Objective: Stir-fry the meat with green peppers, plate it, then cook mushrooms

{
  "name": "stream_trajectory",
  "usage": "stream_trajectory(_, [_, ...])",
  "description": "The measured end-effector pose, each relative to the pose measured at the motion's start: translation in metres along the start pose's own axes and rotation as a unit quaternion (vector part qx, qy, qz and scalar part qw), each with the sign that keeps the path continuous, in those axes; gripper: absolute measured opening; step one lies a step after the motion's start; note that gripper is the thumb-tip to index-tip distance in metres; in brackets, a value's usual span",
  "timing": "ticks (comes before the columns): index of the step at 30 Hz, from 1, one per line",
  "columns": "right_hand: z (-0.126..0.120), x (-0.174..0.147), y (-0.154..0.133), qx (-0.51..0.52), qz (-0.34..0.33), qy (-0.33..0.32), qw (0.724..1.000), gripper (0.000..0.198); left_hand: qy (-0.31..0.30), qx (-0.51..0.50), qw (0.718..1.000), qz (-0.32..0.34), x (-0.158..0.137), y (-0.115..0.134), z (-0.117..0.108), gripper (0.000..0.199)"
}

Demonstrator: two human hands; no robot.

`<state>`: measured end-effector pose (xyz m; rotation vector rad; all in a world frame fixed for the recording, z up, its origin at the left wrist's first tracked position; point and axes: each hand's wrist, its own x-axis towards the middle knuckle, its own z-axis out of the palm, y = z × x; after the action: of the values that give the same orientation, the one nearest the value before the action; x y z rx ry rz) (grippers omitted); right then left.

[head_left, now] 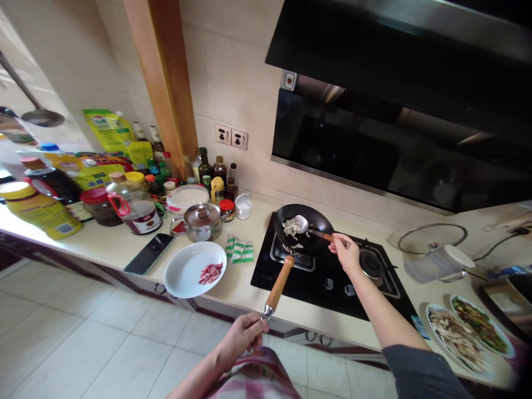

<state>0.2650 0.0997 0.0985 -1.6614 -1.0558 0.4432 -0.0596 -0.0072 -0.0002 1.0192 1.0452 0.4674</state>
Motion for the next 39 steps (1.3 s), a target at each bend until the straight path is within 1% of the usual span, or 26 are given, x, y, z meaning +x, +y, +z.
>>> stream_trajectory(2, [0.008, -0.013, -0.004, 0.025, -0.012, -0.018, 0.999, 0.041, -0.001, -0.001, 1.000, -0.004, 0.000, 0.000, -0.001, 0.050])
stream_trajectory(4, [0.010, -0.025, -0.007, 0.051, -0.023, -0.035, 0.998, 0.040, -0.001, -0.002, 1.000, -0.001, -0.001, 0.000, -0.001, 0.050])
stream_trajectory(5, [0.008, -0.030, -0.007, 0.065, -0.020, -0.041, 0.997, 0.040, -0.001, -0.003, 1.000, 0.001, 0.000, 0.001, -0.002, 0.050])
stream_trajectory(7, [0.001, -0.036, -0.002, 0.078, 0.005, -0.040, 0.996, 0.041, -0.002, -0.001, 1.000, 0.005, 0.000, 0.000, -0.002, 0.049])
stream_trajectory(9, [-0.011, -0.037, 0.008, 0.071, 0.038, -0.015, 0.997, 0.040, -0.006, 0.001, 1.000, 0.003, 0.001, -0.001, -0.003, 0.050])
stream_trajectory(11, [-0.023, -0.035, 0.018, 0.062, 0.059, 0.035, 0.996, 0.037, -0.009, -0.002, 1.000, -0.002, 0.002, -0.002, -0.004, 0.051])
stream_trajectory(13, [-0.030, -0.032, 0.023, 0.081, 0.077, 0.083, 0.990, 0.033, -0.007, -0.007, 1.000, -0.008, 0.003, -0.003, -0.005, 0.052])
stream_trajectory(15, [-0.032, -0.031, 0.021, 0.119, 0.102, 0.099, 0.983, 0.030, -0.006, -0.007, 1.000, -0.009, 0.004, -0.004, -0.005, 0.052])
stream_trajectory(18, [-0.032, -0.036, 0.015, 0.152, 0.136, 0.060, 0.977, 0.029, -0.010, 0.004, 1.000, -0.006, 0.004, -0.002, -0.006, 0.052])
stream_trajectory(20, [-0.036, -0.038, 0.013, 0.138, 0.139, 0.032, 0.980, 0.029, -0.014, 0.004, 1.000, -0.007, 0.003, -0.001, -0.007, 0.051])
stream_trajectory(22, [-0.041, -0.038, 0.014, 0.106, 0.131, 0.032, 0.985, 0.028, -0.015, -0.001, 1.000, -0.010, 0.002, 0.000, -0.008, 0.050])
stream_trajectory(24, [-0.044, -0.033, 0.014, 0.087, 0.121, 0.048, 0.988, 0.028, -0.015, -0.004, 1.000, -0.011, 0.001, 0.001, -0.008, 0.050])
stream_trajectory(27, [-0.048, -0.023, 0.003, 0.068, 0.102, 0.061, 0.991, 0.028, -0.016, 0.000, 1.000, -0.010, 0.000, 0.003, -0.008, 0.048])
stream_trajectory(28, [-0.051, -0.020, -0.004, 0.046, 0.088, 0.055, 0.994, 0.027, -0.018, 0.003, 1.000, -0.009, -0.001, 0.004, -0.008, 0.048])
stream_trajectory(30, [-0.057, -0.015, -0.021, -0.030, 0.048, 0.027, 0.998, 0.026, -0.020, 0.006, 1.000, -0.009, -0.001, 0.005, -0.008, 0.048])
stream_trajectory(32, [-0.061, -0.012, -0.038, -0.115, 0.000, -0.008, 0.993, 0.022, -0.021, 0.004, 1.000, -0.010, -0.002, 0.006, -0.008, 0.048])
stream_trajectory(34, [-0.061, -0.010, -0.050, -0.166, -0.024, -0.028, 0.985, 0.021, -0.022, 0.001, 1.000, -0.008, -0.002, 0.006, -0.008, 0.049])
stream_trajectory(36, [-0.056, -0.010, -0.054, -0.172, -0.024, -0.025, 0.984, 0.020, -0.019, 0.002, 1.000, -0.006, -0.003, 0.006, -0.008, 0.050])
stream_trajectory(39, [-0.045, -0.012, -0.050, -0.136, -0.019, -0.002, 0.990, 0.022, -0.014, 0.003, 1.000, -0.005, -0.003, 0.006, -0.007, 0.050])
